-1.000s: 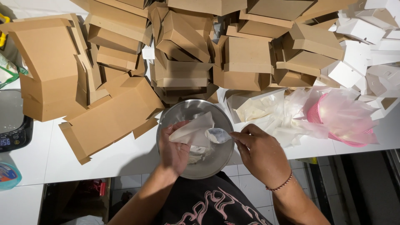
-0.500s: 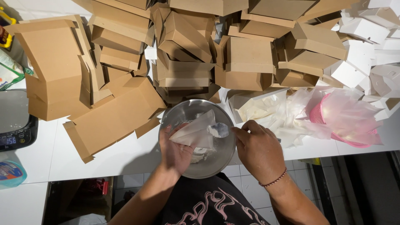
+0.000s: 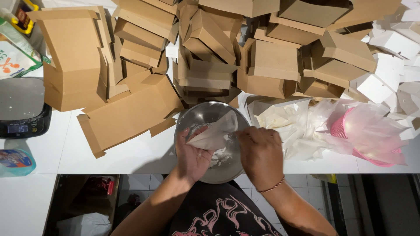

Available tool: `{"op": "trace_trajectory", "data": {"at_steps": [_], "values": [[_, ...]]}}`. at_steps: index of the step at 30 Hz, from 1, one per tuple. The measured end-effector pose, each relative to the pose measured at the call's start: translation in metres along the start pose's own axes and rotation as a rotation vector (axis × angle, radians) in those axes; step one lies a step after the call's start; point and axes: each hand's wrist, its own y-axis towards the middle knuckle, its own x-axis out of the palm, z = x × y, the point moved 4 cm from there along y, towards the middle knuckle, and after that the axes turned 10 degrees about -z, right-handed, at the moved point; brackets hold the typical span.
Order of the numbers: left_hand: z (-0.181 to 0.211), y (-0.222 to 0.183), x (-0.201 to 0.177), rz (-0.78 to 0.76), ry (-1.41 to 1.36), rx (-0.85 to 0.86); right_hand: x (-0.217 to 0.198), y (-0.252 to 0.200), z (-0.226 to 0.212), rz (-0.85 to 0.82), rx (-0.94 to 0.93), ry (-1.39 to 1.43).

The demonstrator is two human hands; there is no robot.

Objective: Scooping white powder from a bowl into small plastic bags using a spoon at a packaging station.

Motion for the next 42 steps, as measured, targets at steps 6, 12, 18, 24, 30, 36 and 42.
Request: {"op": "trace_trajectory", "data": {"at_steps": [6, 12, 18, 24, 30, 36, 42], "values": [[0.007, -0.015, 0.003, 0.031, -0.045, -0.031, -0.029, 0.006, 0.041, -0.208, 0.348, 0.377], [0.000, -0.017, 0.003, 0.008, 0.007, -0.036, 0.019, 0.021, 0.013, -0.146, 0.375, 0.640], [-0.007, -0.044, 0.015, -0.113, -0.059, -0.120, 0.056, 0.008, 0.049, -0.112, 0.451, 0.843], [-0.026, -0.024, -0.009, -0.328, 0.065, -0.090, 0.033, 0.011, 0.037, -0.024, 0.448, 0.956], [-0.024, -0.023, -0.008, -0.371, 0.083, -0.033, 0.004, 0.018, 0.011, -0.111, 0.434, 1.077], [-0.007, 0.005, -0.025, -0.234, 0.156, 0.053, 0.030, -0.001, 0.036, -0.187, 0.425, 1.080], [0.049, -0.016, -0.006, -0.125, 0.223, 0.166, 0.030, -0.010, 0.059, -0.385, 0.234, 0.359]]}}
